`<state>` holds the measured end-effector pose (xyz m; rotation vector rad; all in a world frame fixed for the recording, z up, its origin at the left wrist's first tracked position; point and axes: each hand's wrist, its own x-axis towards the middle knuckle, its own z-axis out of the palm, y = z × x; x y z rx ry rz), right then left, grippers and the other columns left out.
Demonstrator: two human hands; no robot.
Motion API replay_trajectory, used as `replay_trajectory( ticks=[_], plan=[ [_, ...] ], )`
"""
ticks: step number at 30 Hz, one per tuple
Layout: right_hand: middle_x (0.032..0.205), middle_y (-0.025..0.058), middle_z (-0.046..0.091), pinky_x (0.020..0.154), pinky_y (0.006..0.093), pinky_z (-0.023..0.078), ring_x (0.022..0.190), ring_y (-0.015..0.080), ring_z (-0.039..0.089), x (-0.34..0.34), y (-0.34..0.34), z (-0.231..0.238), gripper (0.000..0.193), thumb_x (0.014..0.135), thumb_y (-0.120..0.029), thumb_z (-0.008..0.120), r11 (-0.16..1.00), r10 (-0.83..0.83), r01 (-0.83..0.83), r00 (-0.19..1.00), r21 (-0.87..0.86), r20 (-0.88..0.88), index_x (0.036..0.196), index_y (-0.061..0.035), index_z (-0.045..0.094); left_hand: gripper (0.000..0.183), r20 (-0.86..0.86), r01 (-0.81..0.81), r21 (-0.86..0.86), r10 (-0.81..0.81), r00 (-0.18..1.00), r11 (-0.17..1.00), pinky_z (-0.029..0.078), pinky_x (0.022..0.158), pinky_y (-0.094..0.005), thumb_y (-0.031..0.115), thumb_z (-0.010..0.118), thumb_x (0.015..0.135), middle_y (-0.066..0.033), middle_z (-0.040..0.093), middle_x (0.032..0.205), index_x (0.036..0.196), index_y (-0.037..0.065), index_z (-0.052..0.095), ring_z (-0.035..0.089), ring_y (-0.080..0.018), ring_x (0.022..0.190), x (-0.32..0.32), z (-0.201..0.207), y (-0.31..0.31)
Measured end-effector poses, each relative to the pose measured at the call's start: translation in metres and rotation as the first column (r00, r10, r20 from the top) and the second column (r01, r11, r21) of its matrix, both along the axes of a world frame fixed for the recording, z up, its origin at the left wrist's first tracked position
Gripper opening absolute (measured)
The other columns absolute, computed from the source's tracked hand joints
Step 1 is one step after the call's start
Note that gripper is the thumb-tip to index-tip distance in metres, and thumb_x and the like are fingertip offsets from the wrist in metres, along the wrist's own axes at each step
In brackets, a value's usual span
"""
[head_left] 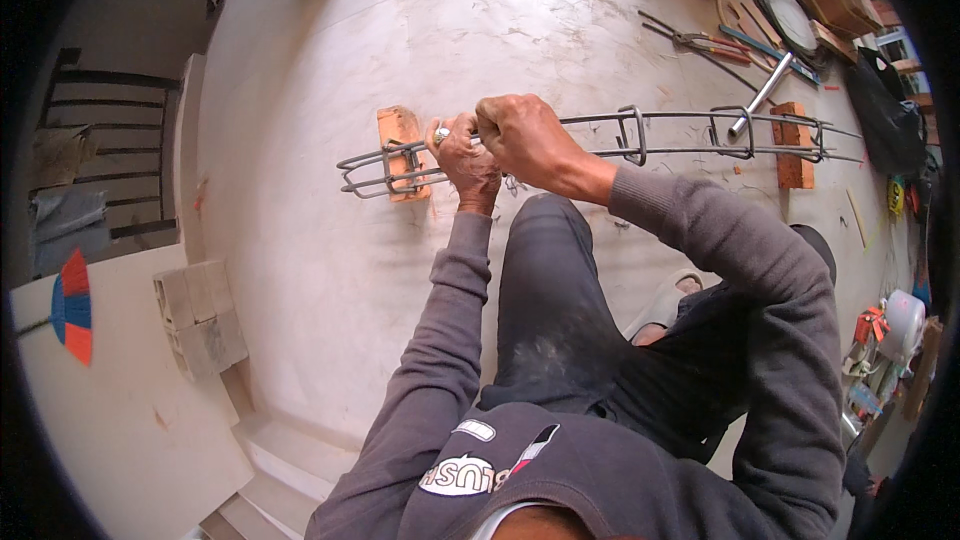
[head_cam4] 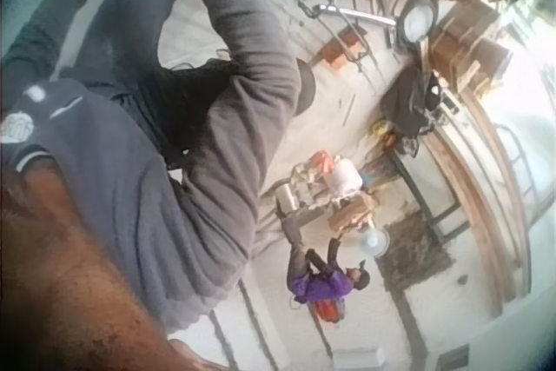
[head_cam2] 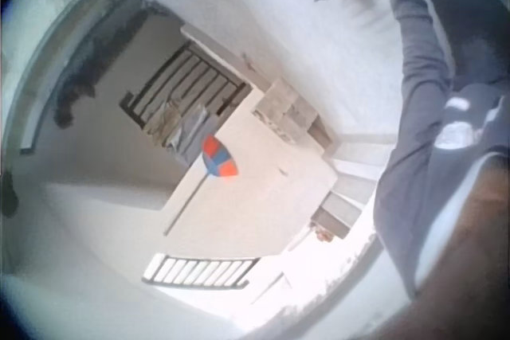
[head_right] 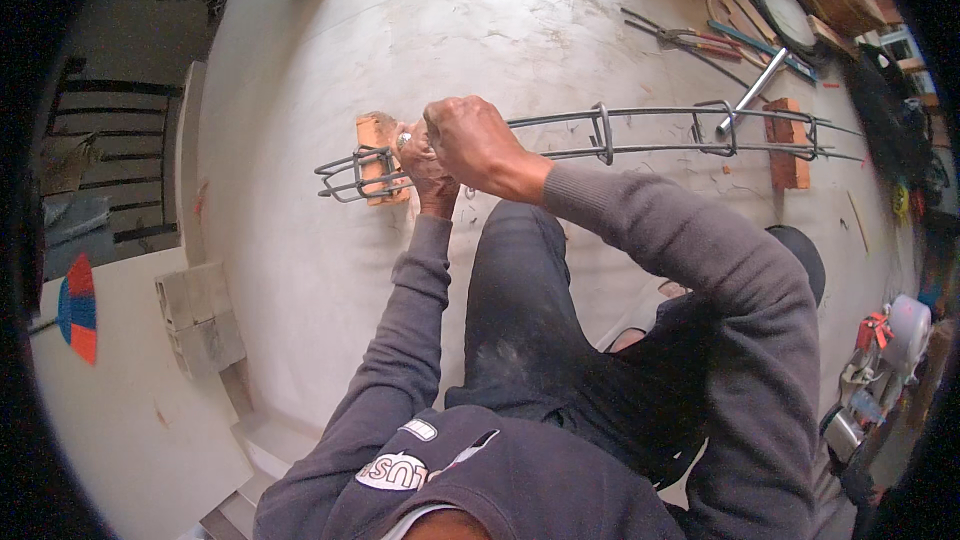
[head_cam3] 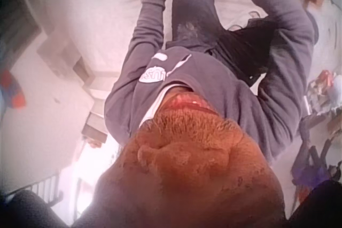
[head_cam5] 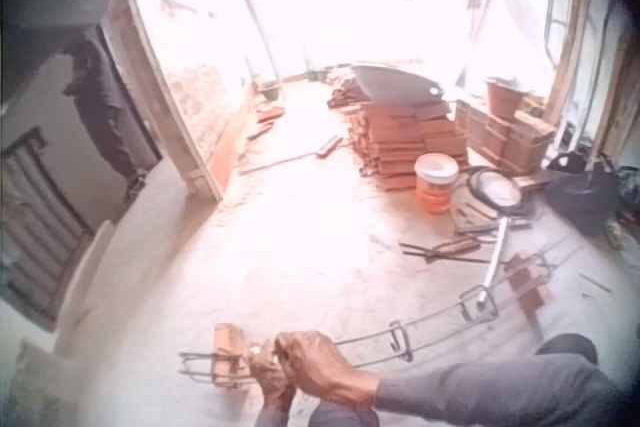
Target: The person sits on the floor and assembles a metal frame by wrapping wire around the joints to secure them. They use pliers to twist and tighten the wire connections.
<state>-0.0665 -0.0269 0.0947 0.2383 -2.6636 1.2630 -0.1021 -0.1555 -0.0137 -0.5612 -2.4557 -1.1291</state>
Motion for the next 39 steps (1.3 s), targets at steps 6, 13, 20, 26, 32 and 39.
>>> replay_trajectory(
  ticks=[6,13,20,26,32,39],
  plan=[
    [0.059,0.0183,0.060,0.046,0.0340,0.052,0.049,0.0203,0.062,-0.006,0.008,0.003,0.008,0.075,0.003,0.054,0.916,0.027,0.126,0.929,-0.382,0.370,0.073,0.0083,0.059,0.032,-0.075,0.027,0.016,-0.026,0.997,0.999,0.030,0.106,-0.0440,0.041,0.070,0.076,0.0003,0.057,0.067,0.070,0.012,0.057,0.056,-0.0196,0.074,0.001,-0.003,0.007],
    [0.065,0.0193,0.062,0.058,0.0436,0.048,0.061,0.0313,0.062,-0.015,0.014,0.013,0.008,0.071,-0.001,0.055,0.983,0.144,-0.146,0.989,0.112,0.026,0.067,0.0037,0.061,0.026,0.014,-0.012,0.166,0.010,1.000,0.986,0.030,0.106,-0.0442,0.035,0.071,0.076,-0.0012,0.061,0.068,0.075,0.011,0.063,0.058,-0.0206,0.075,0.001,-0.015,0.000],
    [0.070,0.0136,0.067,0.066,0.0439,0.051,0.070,0.0311,0.068,0.005,0.022,0.042,0.012,0.076,-0.005,0.059,0.811,0.542,-0.539,0.839,0.230,0.054,0.079,-0.0061,0.070,0.028,-0.114,0.059,0.092,-0.049,0.992,0.994,0.031,0.105,-0.0435,0.040,0.071,0.077,-0.0018,0.063,0.075,0.077,0.012,0.066,0.059,-0.0226,0.078,-0.001,-0.014,0.000],
    [0.093,0.0029,0.064,0.077,0.0371,0.051,0.095,0.0216,0.062,0.027,0.037,0.032,0.007,0.081,-0.009,0.062,0.821,0.393,-0.251,0.900,0.512,-0.190,0.082,-0.0096,0.069,0.028,-0.085,0.011,0.051,-0.007,0.996,0.999,0.032,0.104,-0.0417,0.038,0.073,0.079,-0.0006,0.062,0.070,0.070,0.014,0.064,0.058,-0.0191,0.073,-0.005,-0.007,0.010],
    [0.089,0.0132,0.063,0.073,0.0398,0.054,0.084,0.0303,0.065,0.052,0.061,0.026,0.013,0.080,-0.001,0.057,0.931,0.005,0.023,0.997,0.363,-0.077,0.090,-0.0056,0.064,0.026,0.047,-0.133,0.050,0.131,0.990,0.990,0.032,0.104,-0.0408,0.030,0.075,0.079,-0.0023,0.066,0.069,0.067,0.011,0.064,0.059,-0.0190,0.072,0.004,0.009,0.006],
    [0.089,0.0154,0.065,0.074,0.0453,0.053,0.082,0.0323,0.066,0.088,0.035,-0.039,0.032,0.079,-0.005,0.059,0.863,0.302,-0.270,0.953,0.427,-0.008,0.110,-0.0035,0.062,0.022,0.014,-0.107,0.077,0.106,0.994,0.991,0.032,0.102,-0.0410,0.027,0.076,0.079,-0.0017,0.066,0.068,0.068,0.011,0.065,0.060,-0.0191,0.072,0.005,0.007,0.016]
  ],
)
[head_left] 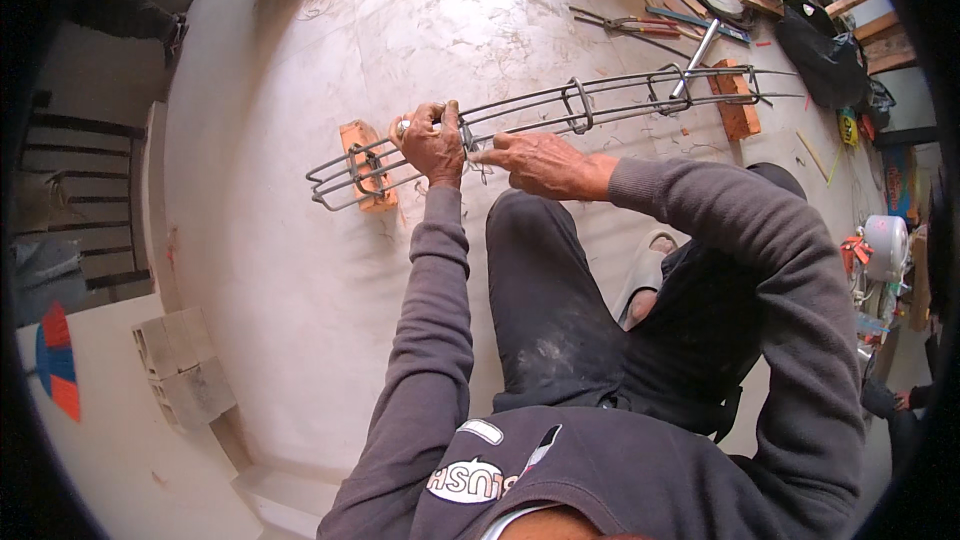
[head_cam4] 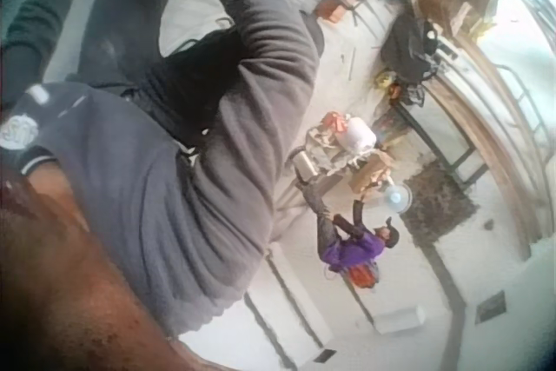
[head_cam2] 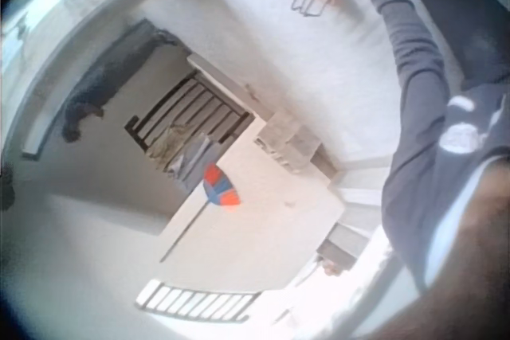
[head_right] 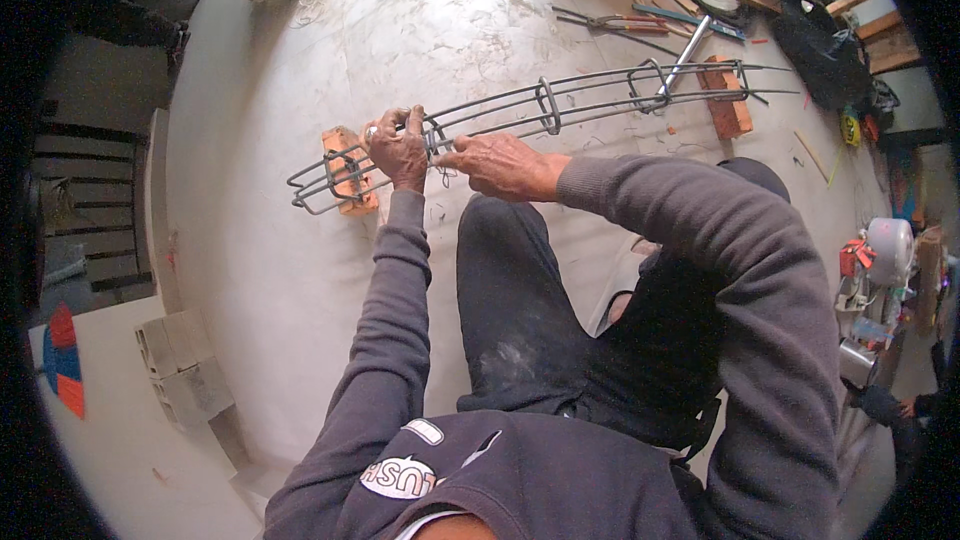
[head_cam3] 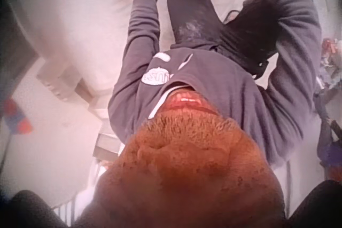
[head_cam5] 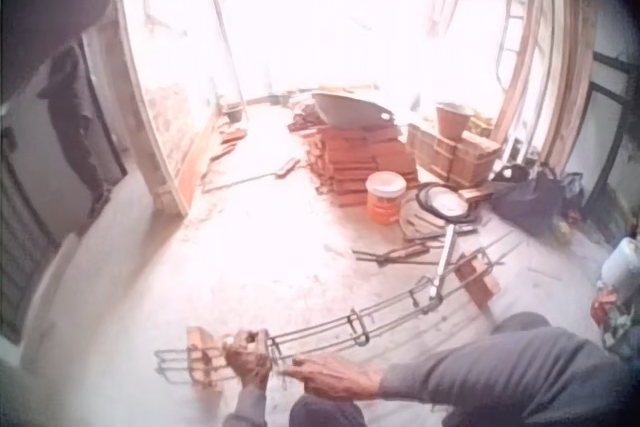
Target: The person sits on the floor and assembles a metal frame by wrapping wire around the joints to secure them. They use pliers to twist and tighten the wire connections.
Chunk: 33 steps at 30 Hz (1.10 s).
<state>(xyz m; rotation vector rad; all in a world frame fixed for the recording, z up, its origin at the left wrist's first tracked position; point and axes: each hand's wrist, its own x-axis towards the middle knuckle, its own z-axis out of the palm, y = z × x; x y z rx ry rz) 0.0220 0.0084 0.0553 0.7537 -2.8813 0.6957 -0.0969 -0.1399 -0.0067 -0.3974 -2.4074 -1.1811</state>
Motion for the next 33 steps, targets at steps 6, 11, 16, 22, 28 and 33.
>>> replay_trajectory(
  ticks=[6,11,16,22,28,33],
  plan=[
    [0.082,0.0153,0.064,0.070,0.0444,0.053,0.079,0.0314,0.066,-0.007,0.000,-0.025,0.012,0.084,-0.011,0.058,0.995,-0.040,0.033,0.996,0.089,0.081,0.090,-0.0032,0.064,0.021,-0.062,-0.015,-0.027,0.014,0.998,1.000,0.033,0.101,-0.0409,0.025,0.076,0.078,-0.0013,0.065,0.064,0.067,0.011,0.065,0.060,-0.0203,0.069,-0.003,0.000,-0.006],
    [0.075,0.0166,0.064,0.066,0.0434,0.053,0.074,0.0326,0.067,-0.003,0.041,-0.032,0.014,0.086,-0.012,0.056,0.920,-0.114,0.081,0.991,0.383,0.064,0.078,-0.0023,0.063,0.022,-0.062,-0.044,-0.060,0.041,0.997,0.997,0.034,0.100,-0.0405,0.027,0.077,0.077,-0.0014,0.066,0.065,0.068,0.012,0.065,0.059,-0.0197,0.069,-0.004,-0.003,-0.005],
    [0.077,0.0186,0.066,0.067,0.0448,0.053,0.076,0.0365,0.067,0.005,0.045,-0.025,0.010,0.079,-0.007,0.057,0.905,-0.291,0.188,0.928,0.381,0.234,0.080,0.0010,0.064,0.022,-0.070,-0.054,-0.040,0.051,0.996,0.998,0.034,0.101,-0.0405,0.028,0.077,0.077,-0.0008,0.064,0.064,0.067,0.013,0.065,0.058,-0.0190,0.068,-0.002,-0.003,-0.001],
    [0.079,0.0198,0.067,0.072,0.0479,0.052,0.080,0.0378,0.067,-0.005,0.045,0.025,0.014,0.076,-0.005,0.056,0.960,-0.192,0.125,0.945,0.250,0.265,0.084,-0.0043,0.068,0.023,-0.070,-0.053,-0.037,0.051,0.996,0.998,0.035,0.101,-0.0396,0.028,0.077,0.078,-0.0008,0.064,0.063,0.067,0.012,0.065,0.058,-0.0189,0.068,-0.006,-0.005,-0.010],
    [0.086,0.0163,0.062,0.081,0.0436,0.051,0.087,0.0367,0.064,-0.036,0.028,0.012,0.033,0.077,-0.006,0.058,0.981,-0.194,0.195,0.978,0.001,0.069,0.109,-0.0082,0.068,0.022,-0.039,-0.034,-0.034,0.033,0.999,0.999,0.035,0.101,-0.0397,0.028,0.076,0.078,-0.0011,0.064,0.064,0.067,0.012,0.065,0.058,-0.0190,0.068,-0.003,-0.002,-0.002],
    [0.099,0.0143,0.057,0.084,0.0444,0.050,0.097,0.0344,0.061,-0.037,-0.003,0.000,0.038,0.073,-0.011,0.069,0.962,-0.249,0.270,0.929,-0.041,0.275,0.111,-0.0143,0.068,0.022,-0.038,-0.059,-0.065,0.056,0.998,0.996,0.035,0.101,-0.0396,0.029,0.076,0.078,-0.0017,0.066,0.066,0.068,0.012,0.066,0.060,-0.0193,0.069,-0.003,-0.002,-0.002]
  ],
)
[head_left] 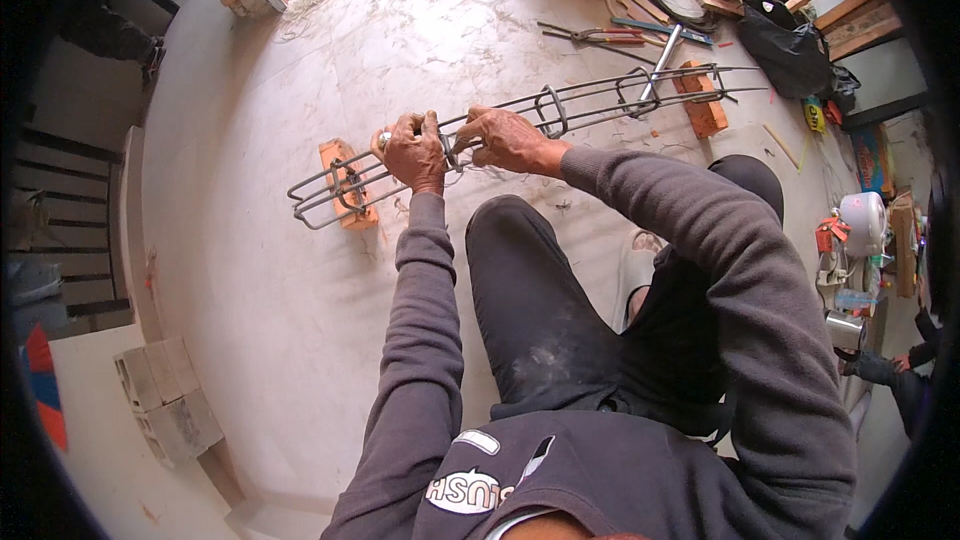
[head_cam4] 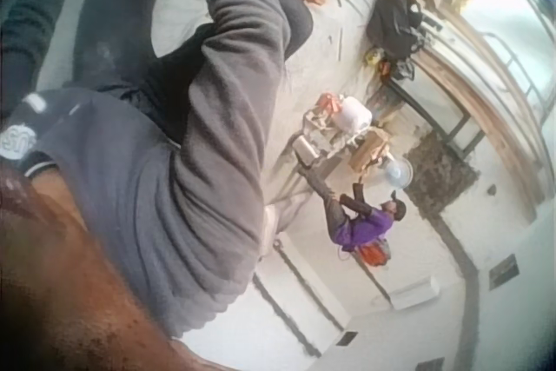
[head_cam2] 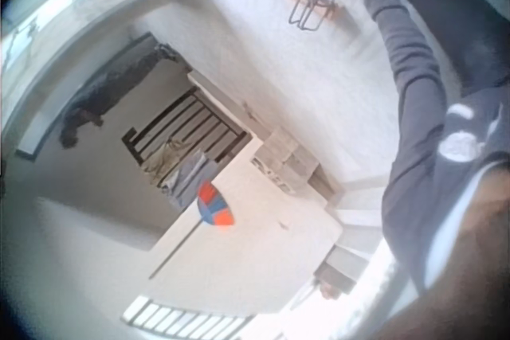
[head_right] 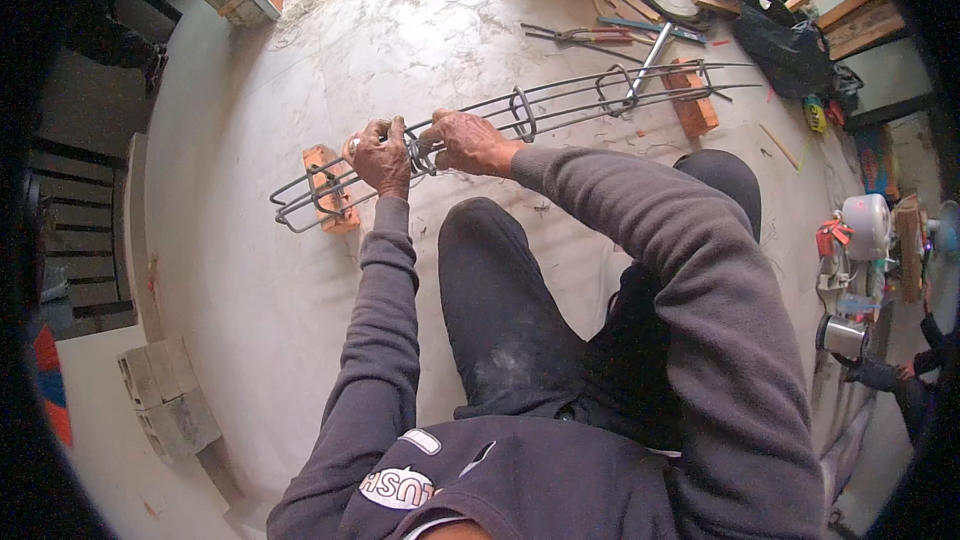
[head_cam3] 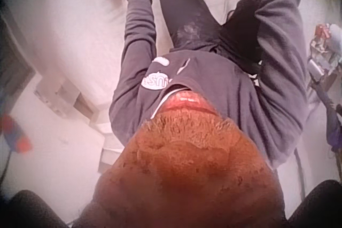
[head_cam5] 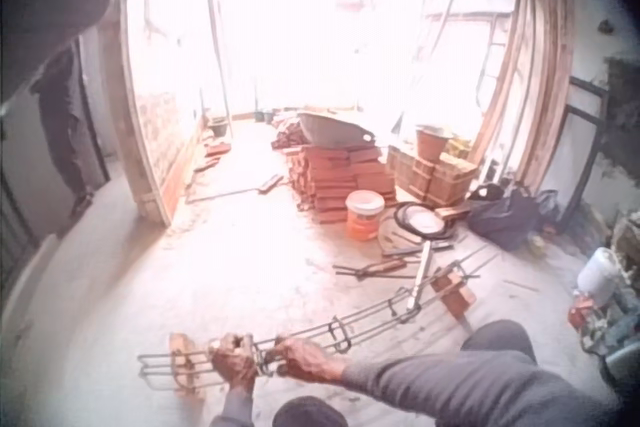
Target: The person sits on the floor and assembles a metal frame by wrapping wire around the joints to secure them. They use pliers to twist and tighten the wire connections.
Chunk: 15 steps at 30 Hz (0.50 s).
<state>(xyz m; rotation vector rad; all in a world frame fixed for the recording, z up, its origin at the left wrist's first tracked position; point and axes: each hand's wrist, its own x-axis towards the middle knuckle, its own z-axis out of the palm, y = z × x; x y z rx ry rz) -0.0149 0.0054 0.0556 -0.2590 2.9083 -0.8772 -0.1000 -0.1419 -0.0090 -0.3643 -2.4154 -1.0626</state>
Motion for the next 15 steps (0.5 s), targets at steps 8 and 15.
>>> replay_trajectory(
  ticks=[8,15],
  plan=[
    [0.101,0.0146,0.064,0.084,0.0428,0.050,0.098,0.0344,0.062,-0.012,0.006,-0.001,0.039,0.067,-0.010,0.067,0.987,0.059,-0.065,0.997,-0.146,-0.044,0.106,-0.0085,0.069,0.022,0.008,0.001,0.018,-0.002,1.000,1.000,0.035,0.100,-0.0394,0.029,0.076,0.078,-0.0016,0.065,0.065,0.067,0.012,0.065,0.059,-0.0195,0.070,0.001,0.004,-0.001],
    [0.095,0.0137,0.065,0.078,0.0431,0.050,0.090,0.0316,0.065,-0.015,0.000,-0.006,0.023,0.067,-0.010,0.066,0.981,0.139,-0.148,0.987,-0.126,-0.076,0.090,-0.0074,0.069,0.030,0.127,0.032,-0.015,-0.030,0.991,0.999,0.034,0.102,-0.0417,0.037,0.074,0.080,-0.0057,0.068,0.076,0.071,0.009,0.068,0.060,-0.0238,0.082,-0.002,0.007,-0.004]
  ],
)
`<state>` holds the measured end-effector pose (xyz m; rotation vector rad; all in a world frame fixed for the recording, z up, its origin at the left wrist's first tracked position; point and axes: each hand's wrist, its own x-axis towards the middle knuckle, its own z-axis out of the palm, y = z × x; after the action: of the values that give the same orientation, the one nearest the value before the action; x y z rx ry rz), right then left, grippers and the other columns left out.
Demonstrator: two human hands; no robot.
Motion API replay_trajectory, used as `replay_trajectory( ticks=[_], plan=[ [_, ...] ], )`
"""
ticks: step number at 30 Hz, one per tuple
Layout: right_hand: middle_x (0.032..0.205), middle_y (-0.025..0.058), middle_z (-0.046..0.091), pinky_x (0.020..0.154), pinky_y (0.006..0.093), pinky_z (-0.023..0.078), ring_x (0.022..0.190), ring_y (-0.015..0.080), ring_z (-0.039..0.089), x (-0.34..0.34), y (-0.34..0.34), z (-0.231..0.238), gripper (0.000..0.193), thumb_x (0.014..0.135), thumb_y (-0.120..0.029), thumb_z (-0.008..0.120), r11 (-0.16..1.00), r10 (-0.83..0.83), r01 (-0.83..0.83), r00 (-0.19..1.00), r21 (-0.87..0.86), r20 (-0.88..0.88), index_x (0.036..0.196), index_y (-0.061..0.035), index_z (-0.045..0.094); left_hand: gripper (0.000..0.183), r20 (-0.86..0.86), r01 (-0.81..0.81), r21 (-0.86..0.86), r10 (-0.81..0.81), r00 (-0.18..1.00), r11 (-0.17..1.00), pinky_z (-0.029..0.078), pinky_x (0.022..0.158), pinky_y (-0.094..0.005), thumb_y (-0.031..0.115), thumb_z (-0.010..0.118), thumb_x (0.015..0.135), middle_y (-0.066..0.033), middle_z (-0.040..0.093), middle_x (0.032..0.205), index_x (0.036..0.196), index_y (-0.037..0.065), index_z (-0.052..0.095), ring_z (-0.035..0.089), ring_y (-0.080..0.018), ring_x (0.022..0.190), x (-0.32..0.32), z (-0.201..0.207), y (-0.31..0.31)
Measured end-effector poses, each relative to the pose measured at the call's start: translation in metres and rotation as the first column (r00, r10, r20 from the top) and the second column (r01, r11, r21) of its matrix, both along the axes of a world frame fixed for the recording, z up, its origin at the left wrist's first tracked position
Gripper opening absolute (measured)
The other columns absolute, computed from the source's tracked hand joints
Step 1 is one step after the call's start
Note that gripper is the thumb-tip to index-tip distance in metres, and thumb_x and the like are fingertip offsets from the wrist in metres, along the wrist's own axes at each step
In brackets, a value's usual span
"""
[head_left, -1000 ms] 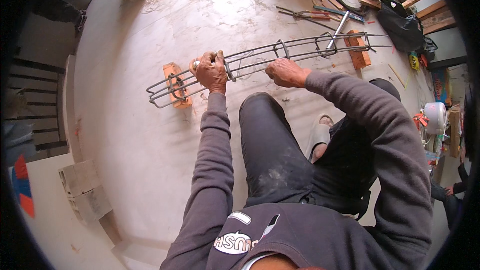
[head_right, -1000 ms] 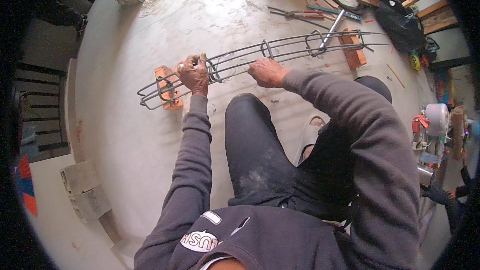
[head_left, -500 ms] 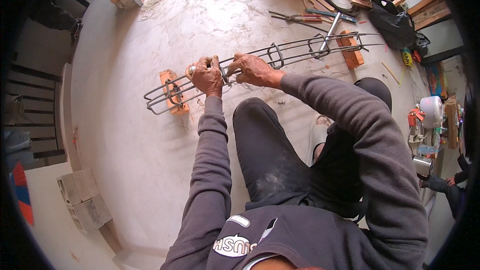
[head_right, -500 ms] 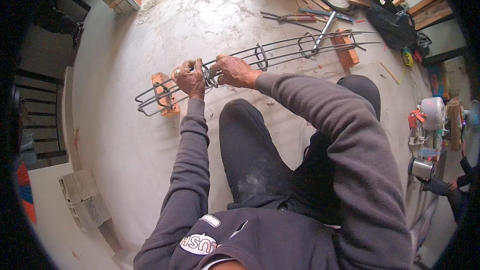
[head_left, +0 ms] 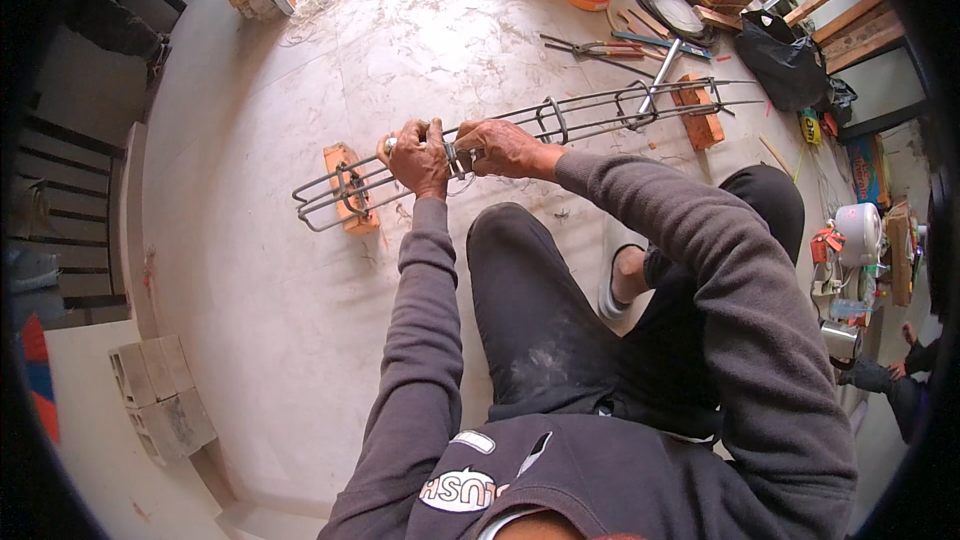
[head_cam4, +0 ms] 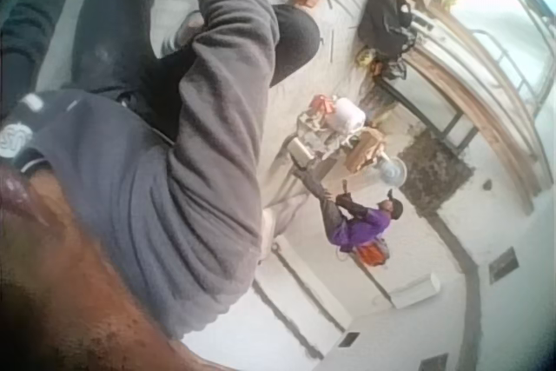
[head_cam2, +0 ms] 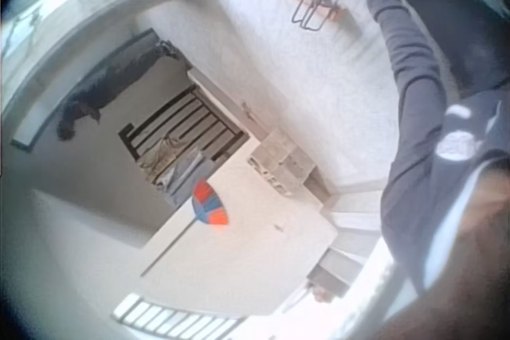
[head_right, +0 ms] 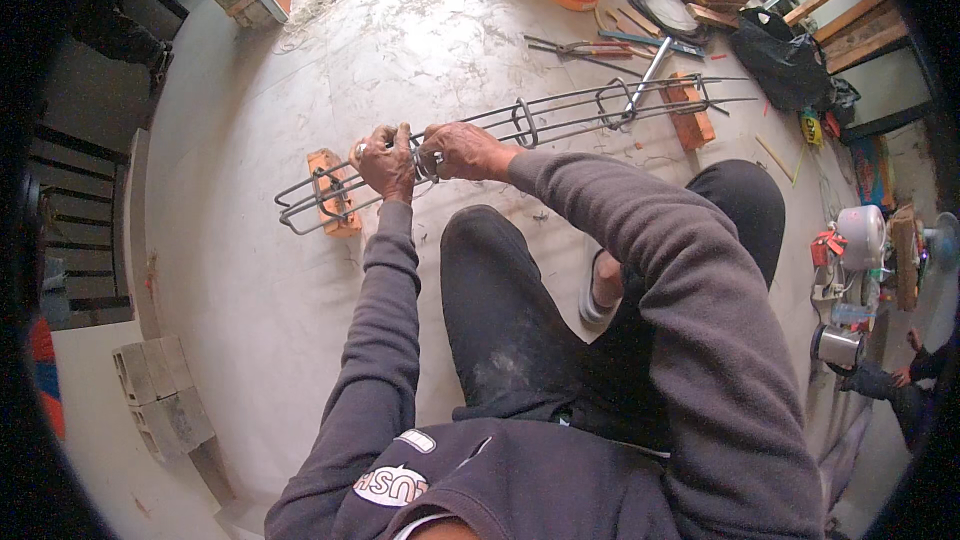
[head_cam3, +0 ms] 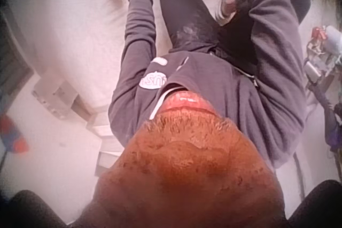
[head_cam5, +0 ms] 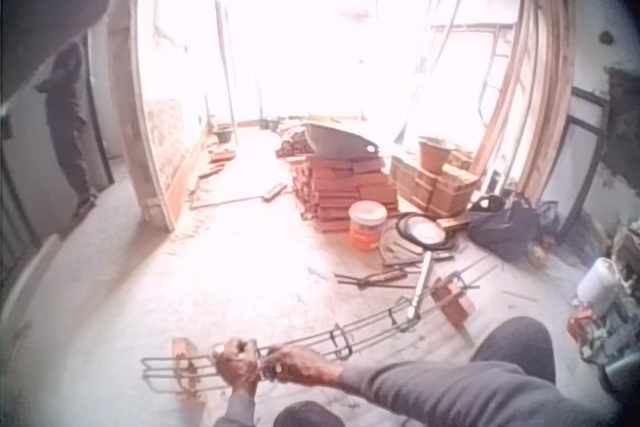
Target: The person sits on the floor and assembles a metal frame by wrapping wire around the joints to secure them. They use pliers to twist and tighten the wire connections.
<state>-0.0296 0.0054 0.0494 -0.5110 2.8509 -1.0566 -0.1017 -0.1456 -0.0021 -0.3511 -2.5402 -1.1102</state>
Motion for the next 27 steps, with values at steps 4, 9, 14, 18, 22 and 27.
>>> replay_trajectory(
  ticks=[4,9,14,18,22,27],
  plan=[
    [0.082,0.0169,0.065,0.071,0.0465,0.051,0.079,0.0359,0.066,-0.010,0.011,0.002,0.012,0.081,-0.016,0.063,0.985,0.030,-0.016,0.996,0.174,-0.078,0.085,-0.0049,0.062,0.029,0.034,0.011,0.038,-0.012,0.999,0.999,0.034,0.101,-0.0414,0.036,0.074,0.080,-0.0051,0.068,0.075,0.070,0.009,0.068,0.060,-0.0237,0.082,0.000,-0.001,0.001],
    [0.062,0.0128,0.057,0.054,0.0456,0.048,0.060,0.0331,0.062,-0.051,0.041,0.021,0.014,0.090,-0.017,0.056,0.894,0.162,-0.012,0.940,0.447,-0.299,0.081,-0.0072,0.053,0.027,-0.051,-0.001,0.065,0.004,0.999,0.998,0.034,0.100,-0.0393,0.032,0.074,0.081,-0.0031,0.065,0.067,0.068,0.010,0.066,0.058,-0.0216,0.073,0.003,-0.005,-0.002],
    [0.056,0.0031,0.053,0.067,0.0309,0.053,0.073,0.0198,0.059,-0.069,0.043,0.090,0.022,0.087,-0.020,0.063,0.636,0.633,-0.080,0.624,0.768,-0.459,0.069,-0.0095,0.056,0.025,-0.092,0.022,0.073,-0.015,0.996,0.997,0.034,0.100,-0.0383,0.031,0.074,0.081,-0.0017,0.065,0.066,0.068,0.011,0.066,0.058,-0.0185,0.068,0.004,-0.002,0.001],
    [0.053,0.0080,0.058,0.052,0.0369,0.048,0.055,0.0199,0.057,-0.048,0.017,0.163,0.019,0.079,-0.011,0.066,0.823,0.403,-0.164,0.843,0.544,-0.356,0.061,-0.0058,0.061,0.024,-0.038,-0.006,0.028,0.007,0.999,1.000,0.036,0.095,-0.0407,0.029,0.075,0.079,-0.0038,0.064,0.068,0.068,0.010,0.065,0.056,-0.0252,0.082,0.004,-0.003,0.003],
    [0.053,0.0099,0.056,0.042,0.0376,0.044,0.045,0.0186,0.056,-0.028,0.033,0.126,0.011,0.072,-0.006,0.061,0.941,0.335,-0.337,0.940,0.020,0.060,0.069,0.0027,0.065,0.018,-0.045,0.085,0.025,-0.083,0.996,0.996,0.039,0.085,-0.0414,0.021,0.072,0.077,-0.0067,0.063,0.070,0.069,0.008,0.064,0.055,-0.0276,0.080,-0.007,-0.018,-0.008],
    [0.059,0.0101,0.057,0.048,0.0328,0.049,0.051,0.0181,0.059,0.013,0.048,0.116,0.016,0.076,-0.010,0.062,0.688,0.386,0.107,0.783,-0.718,0.487,0.079,0.0053,0.062,0.014,-0.102,0.182,-0.094,-0.191,0.976,0.979,0.042,0.073,-0.0409,0.016,0.070,0.079,-0.0091,0.059,0.078,0.075,0.004,0.064,0.054,-0.0258,0.079,-0.004,-0.011,-0.017]
  ],
)
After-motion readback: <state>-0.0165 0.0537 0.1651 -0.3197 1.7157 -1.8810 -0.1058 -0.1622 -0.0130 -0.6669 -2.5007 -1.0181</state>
